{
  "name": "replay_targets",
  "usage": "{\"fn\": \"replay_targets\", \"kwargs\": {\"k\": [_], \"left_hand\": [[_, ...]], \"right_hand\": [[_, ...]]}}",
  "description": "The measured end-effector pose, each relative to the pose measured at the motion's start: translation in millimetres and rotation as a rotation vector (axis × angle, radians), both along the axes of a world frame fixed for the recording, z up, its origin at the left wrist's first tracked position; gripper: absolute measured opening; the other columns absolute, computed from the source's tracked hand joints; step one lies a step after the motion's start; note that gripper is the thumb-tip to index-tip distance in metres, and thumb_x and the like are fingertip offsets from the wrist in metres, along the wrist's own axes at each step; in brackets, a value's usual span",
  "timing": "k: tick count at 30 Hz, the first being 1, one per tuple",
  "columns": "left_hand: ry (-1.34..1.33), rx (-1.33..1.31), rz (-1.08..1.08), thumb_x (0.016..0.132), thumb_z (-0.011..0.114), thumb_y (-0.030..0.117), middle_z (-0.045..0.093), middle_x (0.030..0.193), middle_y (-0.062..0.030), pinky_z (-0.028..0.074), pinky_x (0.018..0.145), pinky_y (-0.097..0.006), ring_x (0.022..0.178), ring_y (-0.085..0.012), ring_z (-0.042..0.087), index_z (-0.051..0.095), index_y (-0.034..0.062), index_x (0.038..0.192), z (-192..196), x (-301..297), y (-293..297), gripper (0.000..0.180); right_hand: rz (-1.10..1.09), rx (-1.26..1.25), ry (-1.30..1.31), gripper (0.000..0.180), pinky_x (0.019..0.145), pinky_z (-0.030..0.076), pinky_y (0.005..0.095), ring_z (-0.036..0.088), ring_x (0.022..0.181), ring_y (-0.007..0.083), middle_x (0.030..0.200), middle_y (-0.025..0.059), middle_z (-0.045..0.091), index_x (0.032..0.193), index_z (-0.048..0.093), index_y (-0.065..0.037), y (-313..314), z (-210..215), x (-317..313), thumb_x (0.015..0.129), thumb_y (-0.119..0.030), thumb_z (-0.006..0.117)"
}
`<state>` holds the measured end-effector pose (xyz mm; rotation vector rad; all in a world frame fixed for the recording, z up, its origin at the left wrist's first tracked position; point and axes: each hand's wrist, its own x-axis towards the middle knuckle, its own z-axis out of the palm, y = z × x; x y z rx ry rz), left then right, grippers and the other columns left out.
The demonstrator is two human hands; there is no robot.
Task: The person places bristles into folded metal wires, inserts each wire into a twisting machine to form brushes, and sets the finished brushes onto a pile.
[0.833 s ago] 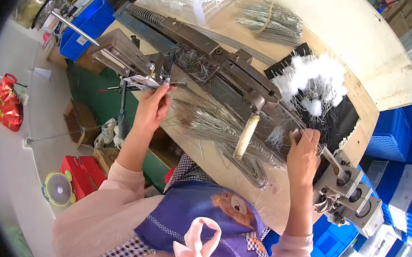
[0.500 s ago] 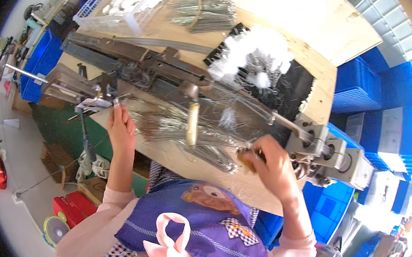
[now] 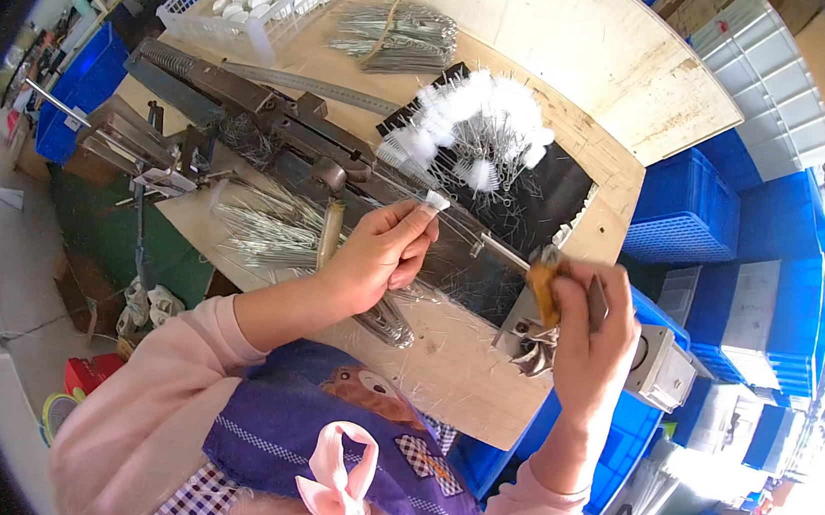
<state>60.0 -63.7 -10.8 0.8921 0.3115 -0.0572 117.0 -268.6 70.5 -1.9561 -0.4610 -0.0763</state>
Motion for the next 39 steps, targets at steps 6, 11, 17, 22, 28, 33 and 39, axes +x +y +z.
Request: {"fn": "replay_targets", "kwargs": {"k": [6, 11, 17, 22, 28, 33, 39], "left_hand": [[0.063, -0.089, -0.145, 0.1, 0.047, 0.03, 0.035, 0.06, 0.0058, 0.024, 0.04, -0.024, 0.043, -0.0071, 0.034, 0.052, 0.0077, 0.086, 3, 10, -3, 0.026], [-0.081, -0.025, 0.09, 0.101, 0.045, 0.029, 0.038, 0.06, 0.0046, 0.026, 0.042, -0.023, 0.045, -0.0068, 0.034, 0.052, 0.0071, 0.086, -3, 1, -6, 0.028], [-0.015, -0.093, 0.218, 0.101, 0.045, 0.027, 0.041, 0.058, 0.0036, 0.025, 0.04, -0.022, 0.044, -0.0057, 0.033, 0.052, 0.0057, 0.085, 2, -12, 5, 0.028], [0.038, -0.134, 0.265, 0.1, 0.047, 0.028, 0.042, 0.056, 0.0022, 0.024, 0.038, -0.023, 0.042, -0.0069, 0.035, 0.053, 0.0057, 0.083, 7, -11, 0, 0.028], [-0.041, -0.077, 0.058, 0.097, 0.036, 0.053, 0.058, 0.104, -0.0113, 0.048, 0.082, -0.031, 0.095, -0.0167, 0.057, 0.05, 0.0037, 0.113, 1, -2, -4, 0.054], [-0.053, -0.713, 0.085, 0.092, 0.031, 0.066, 0.046, 0.131, -0.0138, 0.03, 0.111, -0.037, 0.129, -0.0244, 0.04, 0.039, 0.0004, 0.133, 15, -1, 5, 0.078], [-0.27, -0.888, -0.043, 0.094, 0.031, 0.063, 0.05, 0.128, -0.0114, 0.032, 0.11, -0.036, 0.125, -0.023, 0.044, 0.044, -0.0035, 0.127, 0, -6, 24, 0.075]], "right_hand": [[0.179, -0.208, -0.193, 0.014, 0.072, 0.051, 0.0306, 0.067, 0.082, 0.0295, 0.091, 0.0174, 0.067, 0.102, 0.06, 0.001, 78, 7, 35, 0.089, -0.001, 0.056], [0.3, -0.431, -0.199, 0.02, 0.072, 0.052, 0.0394, 0.065, 0.084, 0.0359, 0.092, 0.0211, 0.066, 0.103, 0.064, -0.002, 92, -8, 56, 0.083, -0.002, 0.057], [0.655, -0.351, 0.083, 0.025, 0.061, 0.049, 0.0306, 0.061, 0.063, 0.0167, 0.073, 0.0141, 0.065, 0.107, 0.065, 0.003, 114, -26, 48, 0.084, -0.002, 0.059], [0.63, -0.206, 0.411, 0.027, 0.062, 0.048, 0.0227, 0.056, 0.066, 0.0078, 0.08, 0.0034, 0.064, 0.114, 0.061, 0.009, 101, -10, 53, 0.089, 0.0, 0.057], [0.667, -0.326, 0.605, 0.031, 0.061, 0.049, 0.0233, 0.058, 0.065, 0.0078, 0.086, 0.0064, 0.066, 0.116, 0.058, 0.01, 104, -7, 77, 0.09, -0.008, 0.058], [0.37, -0.738, -0.072, 0.041, 0.083, 0.046, 0.0405, 0.053, 0.091, 0.0338, 0.096, 0.0183, 0.057, 0.121, 0.055, 0.005, 93, 22, 58, 0.091, -0.023, 0.056], [0.537, -0.599, -0.538, 0.041, 0.081, 0.045, 0.0391, 0.051, 0.096, 0.0304, 0.102, 0.0164, 0.055, 0.11, 0.061, -0.002, 88, -1, 16, 0.069, 0.0, 0.06]]}}
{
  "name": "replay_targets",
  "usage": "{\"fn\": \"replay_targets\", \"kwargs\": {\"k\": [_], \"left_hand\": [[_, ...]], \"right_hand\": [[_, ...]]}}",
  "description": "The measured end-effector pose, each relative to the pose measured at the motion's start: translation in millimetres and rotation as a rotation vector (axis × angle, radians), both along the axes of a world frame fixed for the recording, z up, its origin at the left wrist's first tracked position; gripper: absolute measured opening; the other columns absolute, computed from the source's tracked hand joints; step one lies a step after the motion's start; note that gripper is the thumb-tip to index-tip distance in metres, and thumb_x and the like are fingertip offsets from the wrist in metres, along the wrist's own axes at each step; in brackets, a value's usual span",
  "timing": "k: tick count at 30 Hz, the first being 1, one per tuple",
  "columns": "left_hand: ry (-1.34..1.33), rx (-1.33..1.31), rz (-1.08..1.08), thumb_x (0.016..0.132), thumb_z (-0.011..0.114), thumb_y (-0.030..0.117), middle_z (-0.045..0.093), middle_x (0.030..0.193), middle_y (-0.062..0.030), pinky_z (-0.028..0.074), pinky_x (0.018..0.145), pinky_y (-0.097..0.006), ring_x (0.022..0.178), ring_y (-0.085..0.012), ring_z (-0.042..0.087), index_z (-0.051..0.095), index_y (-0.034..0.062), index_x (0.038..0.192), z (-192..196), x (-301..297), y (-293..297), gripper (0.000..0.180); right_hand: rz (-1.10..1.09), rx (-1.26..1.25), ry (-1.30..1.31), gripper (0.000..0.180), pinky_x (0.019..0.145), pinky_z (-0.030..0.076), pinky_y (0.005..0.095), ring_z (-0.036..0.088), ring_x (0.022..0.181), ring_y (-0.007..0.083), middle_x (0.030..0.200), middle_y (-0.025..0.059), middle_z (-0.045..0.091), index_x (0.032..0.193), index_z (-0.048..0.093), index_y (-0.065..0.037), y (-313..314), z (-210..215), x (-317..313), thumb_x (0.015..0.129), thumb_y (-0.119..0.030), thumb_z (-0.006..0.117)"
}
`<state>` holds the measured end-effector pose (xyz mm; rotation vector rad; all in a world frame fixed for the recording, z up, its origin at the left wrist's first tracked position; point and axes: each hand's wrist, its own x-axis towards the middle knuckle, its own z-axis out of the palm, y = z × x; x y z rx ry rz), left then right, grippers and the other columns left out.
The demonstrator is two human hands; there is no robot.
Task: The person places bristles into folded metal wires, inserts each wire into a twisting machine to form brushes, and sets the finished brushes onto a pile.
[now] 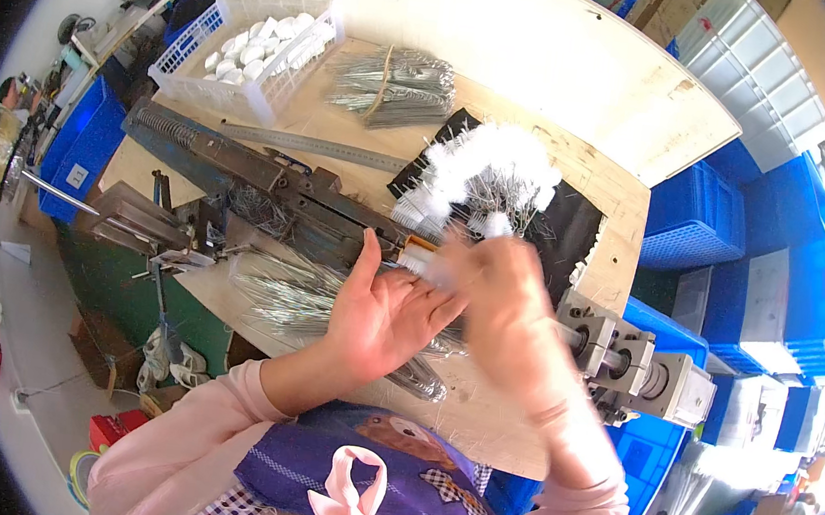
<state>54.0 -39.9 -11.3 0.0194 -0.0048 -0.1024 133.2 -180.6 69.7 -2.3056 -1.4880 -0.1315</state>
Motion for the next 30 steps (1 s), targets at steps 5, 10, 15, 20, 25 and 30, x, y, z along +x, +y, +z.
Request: {"fn": "replay_targets", "kwargs": {"k": [5, 10, 15, 20, 25, 30], "left_hand": [[0.193, -0.002, 0.115, 0.096, 0.032, 0.059, 0.046, 0.132, -0.0171, 0.03, 0.112, -0.041, 0.125, -0.0266, 0.044, 0.041, -0.0061, 0.129, 15, -5, -2, 0.074], [0.102, -0.005, 0.144, 0.097, 0.03, 0.058, 0.052, 0.123, -0.0137, 0.031, 0.111, -0.04, 0.119, -0.0248, 0.048, 0.046, -0.0044, 0.123, 8, -7, -4, 0.07], [0.138, 0.093, 0.132, 0.097, 0.031, 0.057, 0.053, 0.121, -0.0142, 0.033, 0.11, -0.04, 0.118, -0.0244, 0.049, 0.047, -0.0037, 0.12, 15, -4, 0, 0.066], [0.069, 0.053, 0.118, 0.097, 0.035, 0.057, 0.052, 0.122, -0.0152, 0.035, 0.109, -0.039, 0.118, -0.0245, 0.05, 0.046, -0.0031, 0.12, 6, -3, 0, 0.066], [0.098, 0.091, 0.107, 0.094, 0.034, 0.062, 0.049, 0.13, -0.0163, 0.032, 0.11, -0.039, 0.124, -0.0266, 0.045, 0.043, -0.0052, 0.126, 9, -2, -2, 0.075], [0.145, 0.182, 0.152, 0.095, 0.033, 0.061, 0.045, 0.134, -0.0165, 0.03, 0.111, -0.038, 0.128, -0.0247, 0.042, 0.037, -0.006, 0.133, 16, -16, 1, 0.078]], "right_hand": [[-0.199, 0.345, 0.341, 0.017, 0.071, 0.046, 0.0363, 0.058, 0.073, 0.028, 0.074, 0.0101, 0.058, 0.088, 0.069, -0.002, 19, -6, 17, 0.071, -0.001, 0.066], [-0.103, 0.186, 0.233, 0.013, 0.067, 0.042, 0.0353, 0.059, 0.072, 0.0258, 0.073, 0.0066, 0.058, 0.086, 0.071, -0.007, 26, -6, 21, 0.074, -0.005, 0.068], [-0.076, 0.172, 0.245, 0.015, 0.069, 0.041, 0.035, 0.059, 0.073, 0.0241, 0.074, 0.0055, 0.058, 0.089, 0.071, -0.008, 19, -3, 23, 0.074, -0.005, 0.069], [-0.076, 0.148, 0.017, 0.023, 0.068, 0.04, 0.0343, 0.057, 0.072, 0.0224, 0.072, 0.0038, 0.055, 0.09, 0.072, -0.013, 17, 2, 14, 0.07, -0.003, 0.065], [-0.048, 0.106, -0.165, 0.021, 0.067, 0.04, 0.0344, 0.057, 0.071, 0.0217, 0.071, 0.0034, 0.055, 0.088, 0.071, -0.014, 31, -5, -2, 0.07, -0.007, 0.064], [-0.159, 0.237, 0.376, 0.017, 0.059, 0.045, 0.03, 0.058, 0.061, 0.0205, 0.072, 0.0094, 0.061, 0.09, 0.072, -0.004, 19, 5, 26, 0.073, -0.001, 0.07]]}}
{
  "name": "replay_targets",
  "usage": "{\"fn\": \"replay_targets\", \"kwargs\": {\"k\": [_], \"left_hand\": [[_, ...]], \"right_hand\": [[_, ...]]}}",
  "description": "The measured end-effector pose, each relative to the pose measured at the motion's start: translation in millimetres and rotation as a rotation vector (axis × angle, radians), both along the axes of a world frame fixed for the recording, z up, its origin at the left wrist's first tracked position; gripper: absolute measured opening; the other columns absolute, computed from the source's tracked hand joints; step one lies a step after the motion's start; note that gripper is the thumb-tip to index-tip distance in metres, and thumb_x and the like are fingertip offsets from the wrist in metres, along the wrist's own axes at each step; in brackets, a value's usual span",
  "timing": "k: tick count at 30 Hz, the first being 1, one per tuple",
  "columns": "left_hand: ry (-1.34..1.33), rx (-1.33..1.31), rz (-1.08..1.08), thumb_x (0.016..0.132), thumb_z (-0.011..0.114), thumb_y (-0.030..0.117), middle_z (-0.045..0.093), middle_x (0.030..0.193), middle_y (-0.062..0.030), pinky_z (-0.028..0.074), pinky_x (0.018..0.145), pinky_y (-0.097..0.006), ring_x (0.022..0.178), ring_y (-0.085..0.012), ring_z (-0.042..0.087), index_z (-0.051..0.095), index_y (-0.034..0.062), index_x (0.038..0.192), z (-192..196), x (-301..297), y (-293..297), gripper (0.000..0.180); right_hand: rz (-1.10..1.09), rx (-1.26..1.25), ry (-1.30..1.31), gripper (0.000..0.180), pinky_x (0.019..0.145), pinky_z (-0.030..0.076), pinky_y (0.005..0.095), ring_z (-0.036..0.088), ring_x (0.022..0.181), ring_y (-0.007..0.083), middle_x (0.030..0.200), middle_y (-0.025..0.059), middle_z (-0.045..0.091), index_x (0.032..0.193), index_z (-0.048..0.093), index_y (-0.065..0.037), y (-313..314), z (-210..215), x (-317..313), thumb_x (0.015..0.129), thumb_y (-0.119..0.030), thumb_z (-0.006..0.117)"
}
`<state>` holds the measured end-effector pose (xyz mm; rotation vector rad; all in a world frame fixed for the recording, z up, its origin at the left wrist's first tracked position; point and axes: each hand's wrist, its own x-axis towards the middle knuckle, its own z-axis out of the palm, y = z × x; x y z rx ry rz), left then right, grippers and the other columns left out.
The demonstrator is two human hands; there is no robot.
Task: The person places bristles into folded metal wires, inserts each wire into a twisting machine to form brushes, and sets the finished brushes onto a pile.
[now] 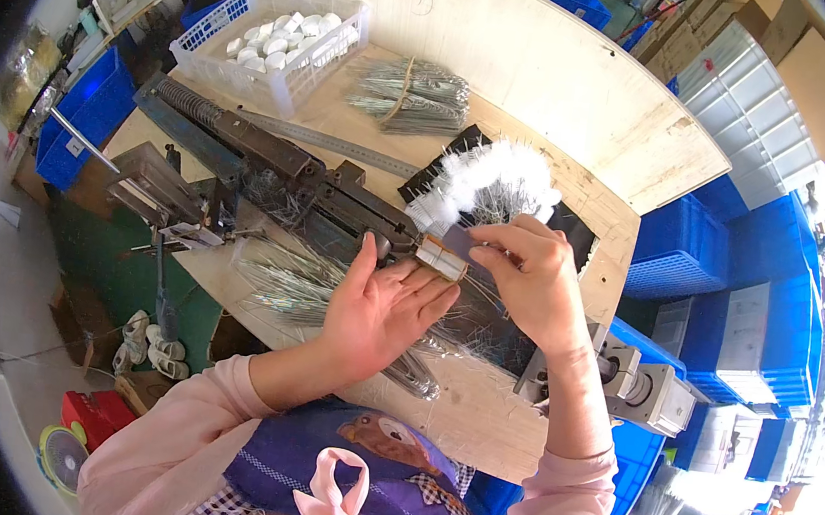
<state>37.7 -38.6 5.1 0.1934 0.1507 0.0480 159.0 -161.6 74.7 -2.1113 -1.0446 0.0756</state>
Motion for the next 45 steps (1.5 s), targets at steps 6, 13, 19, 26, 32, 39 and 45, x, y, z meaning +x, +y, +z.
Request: {"fn": "replay_targets", "kwargs": {"k": [6, 13, 19, 26, 32, 39, 45], "left_hand": [[0.012, 0.027, 0.007, 0.096, 0.034, 0.059, 0.044, 0.135, -0.0155, 0.03, 0.112, -0.039, 0.127, -0.0238, 0.042, 0.036, -0.0054, 0.135, 3, 1, 4, 0.076], [-0.003, -0.037, -0.009, 0.096, 0.035, 0.057, 0.044, 0.134, -0.0155, 0.032, 0.111, -0.039, 0.127, -0.0244, 0.042, 0.037, -0.0059, 0.133, 4, 1, 5, 0.073], [0.0, -0.01, -0.013, 0.097, 0.035, 0.056, 0.045, 0.133, -0.0163, 0.033, 0.11, -0.04, 0.126, -0.0259, 0.043, 0.038, -0.0068, 0.131, 6, -1, 5, 0.072], [-0.079, -0.023, -0.014, 0.098, 0.034, 0.053, 0.044, 0.133, -0.0213, 0.032, 0.112, -0.04, 0.128, -0.0284, 0.041, 0.039, -0.0103, 0.128, 7, 1, 6, 0.071], [-0.034, -0.013, 0.014, 0.099, 0.033, 0.052, 0.04, 0.137, -0.0228, 0.03, 0.112, -0.041, 0.131, -0.0299, 0.038, 0.04, -0.011, 0.125, 6, -2, 10, 0.069], [-0.169, -0.096, -0.108, 0.098, 0.04, 0.049, 0.056, 0.118, -0.012, 0.037, 0.106, -0.037, 0.118, -0.0237, 0.049, 0.056, 0.0005, 0.107, -3, 1, 19, 0.052], [-0.049, 0.08, -0.118, 0.098, 0.047, 0.036, 0.058, 0.116, -0.01, 0.043, 0.099, -0.035, 0.111, -0.0217, 0.054, 0.055, 0.001, 0.11, -8, 3, 21, 0.038]], "right_hand": [[0.061, -0.127, -0.06, 0.013, 0.067, 0.044, 0.0349, 0.059, 0.066, 0.026, 0.073, 0.0087, 0.06, 0.087, 0.072, -0.006, 9, -6, 1, 0.075, -0.008, 0.07], [0.074, -0.205, -0.229, 0.009, 0.075, 0.04, 0.0358, 0.059, 0.071, 0.0243, 0.074, 0.0049, 0.06, 0.085, 0.071, -0.011, 6, 4, -7, 0.076, -0.011, 0.068], [0.093, -0.153, -0.173, 0.011, 0.074, 0.04, 0.035, 0.058, 0.073, 0.0236, 0.074, 0.0044, 0.059, 0.087, 0.07, -0.011, 0, -2, -5, 0.076, -0.01, 0.067], [0.054, 0.005, -0.24, 0.015, 0.065, 0.047, 0.0381, 0.063, 0.074, 0.0283, 0.08, 0.0097, 0.063, 0.097, 0.064, -0.006, 6, -5, -22, 0.082, -0.007, 0.063], [-0.065, -0.315, -0.35, 0.008, 0.05, 0.051, 0.0373, 0.063, 0.055, 0.0309, 0.059, 0.0127, 0.059, 0.092, 0.051, -0.002, 4, 12, -46, 0.087, -0.007, 0.055], [0.014, -0.624, -0.527, 0.03, 0.05, 0.051, 0.0332, 0.064, 0.057, 0.0261, 0.062, 0.0098, 0.061, 0.099, 0.054, 0.007, 15, 12, -56, 0.072, -0.002, 0.06], [0.017, -0.583, -0.537, 0.028, 0.051, 0.05, 0.0336, 0.065, 0.059, 0.0272, 0.063, 0.0118, 0.06, 0.1, 0.05, 0.005, 1, 3, -55, 0.075, -0.001, 0.06]]}}
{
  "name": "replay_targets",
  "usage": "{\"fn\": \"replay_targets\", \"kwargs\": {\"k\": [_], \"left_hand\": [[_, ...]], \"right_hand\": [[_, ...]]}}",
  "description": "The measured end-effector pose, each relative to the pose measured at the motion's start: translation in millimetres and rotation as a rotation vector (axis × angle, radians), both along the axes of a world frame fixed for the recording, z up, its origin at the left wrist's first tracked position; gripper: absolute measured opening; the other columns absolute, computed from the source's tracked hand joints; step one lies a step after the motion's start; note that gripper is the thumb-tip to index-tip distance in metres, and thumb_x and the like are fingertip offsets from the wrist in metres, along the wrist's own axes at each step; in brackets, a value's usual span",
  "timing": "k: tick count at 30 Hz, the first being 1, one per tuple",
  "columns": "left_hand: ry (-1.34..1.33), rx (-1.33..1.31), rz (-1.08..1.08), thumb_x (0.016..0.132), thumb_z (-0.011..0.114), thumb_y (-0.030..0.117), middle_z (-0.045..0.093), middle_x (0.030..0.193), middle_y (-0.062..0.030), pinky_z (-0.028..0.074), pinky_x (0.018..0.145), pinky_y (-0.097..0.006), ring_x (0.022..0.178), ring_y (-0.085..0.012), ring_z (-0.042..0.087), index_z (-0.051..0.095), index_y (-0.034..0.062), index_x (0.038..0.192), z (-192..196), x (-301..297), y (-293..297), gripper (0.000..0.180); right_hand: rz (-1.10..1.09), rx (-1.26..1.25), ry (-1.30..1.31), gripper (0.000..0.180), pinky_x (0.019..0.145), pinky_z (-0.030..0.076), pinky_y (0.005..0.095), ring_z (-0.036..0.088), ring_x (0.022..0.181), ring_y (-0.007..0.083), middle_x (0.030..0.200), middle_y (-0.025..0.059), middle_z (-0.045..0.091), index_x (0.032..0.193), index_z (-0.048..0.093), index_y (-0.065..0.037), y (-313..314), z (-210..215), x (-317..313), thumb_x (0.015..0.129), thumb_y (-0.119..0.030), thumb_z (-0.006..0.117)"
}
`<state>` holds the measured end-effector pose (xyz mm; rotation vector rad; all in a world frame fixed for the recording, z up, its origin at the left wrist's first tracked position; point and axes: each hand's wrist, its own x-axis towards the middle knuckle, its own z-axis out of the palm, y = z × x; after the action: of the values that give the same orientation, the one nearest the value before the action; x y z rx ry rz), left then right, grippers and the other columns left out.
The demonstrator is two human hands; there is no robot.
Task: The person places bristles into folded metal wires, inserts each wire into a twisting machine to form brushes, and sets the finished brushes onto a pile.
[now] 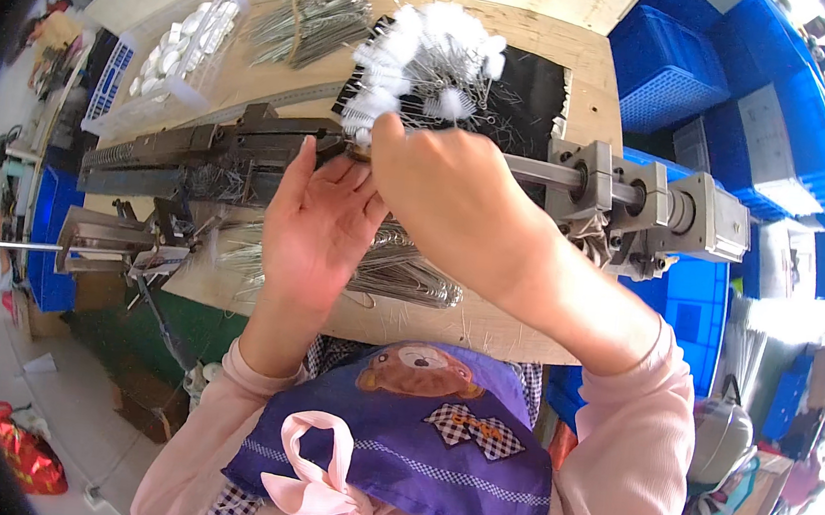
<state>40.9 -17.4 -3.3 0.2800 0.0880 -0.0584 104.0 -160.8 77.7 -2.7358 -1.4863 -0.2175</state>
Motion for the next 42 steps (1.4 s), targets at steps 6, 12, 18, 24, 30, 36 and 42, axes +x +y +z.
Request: {"fn": "replay_targets", "kwargs": {"k": [6, 12, 18, 24, 30, 36, 42], "left_hand": [[0.112, 0.155, 0.179, 0.096, 0.054, 0.015, 0.057, 0.107, -0.0022, 0.04, 0.102, -0.029, 0.108, -0.0099, 0.053, 0.055, 0.0068, 0.104, -1, -9, -44, 0.011], [0.314, 0.246, 0.048, 0.095, 0.053, 0.016, 0.057, 0.124, -0.0098, 0.037, 0.108, -0.036, 0.125, -0.0234, 0.048, 0.056, 0.0022, 0.119, -13, -25, -64, 0.027], [-0.183, 1.691, 0.438, 0.094, 0.048, 0.016, 0.041, 0.142, -0.0219, 0.033, 0.107, -0.052, 0.13, -0.0412, 0.04, 0.046, 0.0006, 0.136, -14, -129, 44, 0.044], [1.318, 3.027, 0.655, 0.089, 0.06, 0.027, 0.027, 0.15, -0.0218, 0.031, 0.106, -0.054, 0.136, -0.038, 0.032, 0.024, 0.0175, 0.15, -55, -247, 196, 0.072], [1.756, 1.977, 0.444, 0.088, 0.06, 0.027, 0.048, 0.134, -0.0241, 0.037, 0.102, -0.042, 0.116, -0.036, 0.054, 0.032, 0.0106, 0.146, -44, -242, 190, 0.066], [0.112, 1.922, 0.786, 0.085, 0.064, 0.008, 0.041, 0.142, -0.0214, 0.031, 0.109, -0.043, 0.133, -0.0316, 0.039, 0.03, -0.0008, 0.144, 3, -133, 52, 0.069], [-0.461, 1.408, -0.255, 0.091, 0.062, 0.015, 0.059, 0.112, -0.017, 0.044, 0.093, -0.04, 0.11, -0.0282, 0.057, 0.028, 0.0026, 0.143, 56, -68, -38, 0.063]], "right_hand": [[-0.155, 0.294, 0.553, 0.019, 0.06, 0.05, 0.0453, 0.063, 0.07, 0.0379, 0.074, 0.0173, 0.061, 0.105, 0.052, -0.004, -79, -90, -53, 0.086, -0.006, 0.054], [-0.317, 0.183, 0.53, 0.018, 0.062, 0.05, 0.046, 0.063, 0.073, 0.0374, 0.08, 0.0167, 0.063, 0.102, 0.054, -0.007, -81, -152, -46, 0.088, -0.015, 0.059], [-0.246, 0.3, 0.543, 0.01, 0.058, 0.051, 0.0429, 0.063, 0.067, 0.0333, 0.074, 0.0132, 0.063, 0.089, 0.054, -0.006, -117, -137, -54, 0.084, -0.012, 0.061], [-0.289, 0.456, 0.741, 0.011, 0.053, 0.047, 0.0365, 0.062, 0.062, 0.0288, 0.072, 0.011, 0.061, 0.084, 0.059, -0.003, -114, -113, -56, 0.084, -0.012, 0.066], [-0.362, 0.632, 0.621, 0.01, 0.051, 0.043, 0.0283, 0.058, 0.057, 0.0203, 0.071, 0.0095, 0.059, 0.084, 0.061, -0.003, -129, -80, -62, 0.079, -0.001, 0.069], [-0.324, 0.893, 0.347, 0.008, 0.056, 0.044, 0.0279, 0.058, 0.06, 0.0189, 0.071, 0.011, 0.059, 0.082, 0.058, -0.001, -142, -21, -55, 0.079, 0.006, 0.062], [0.144, 0.857, 0.506, 0.011, 0.052, 0.047, 0.0294, 0.061, 0.058, 0.0202, 0.076, 0.0098, 0.065, 0.089, 0.063, 0.0, -73, 30, -37, 0.08, -0.002, 0.068]]}}
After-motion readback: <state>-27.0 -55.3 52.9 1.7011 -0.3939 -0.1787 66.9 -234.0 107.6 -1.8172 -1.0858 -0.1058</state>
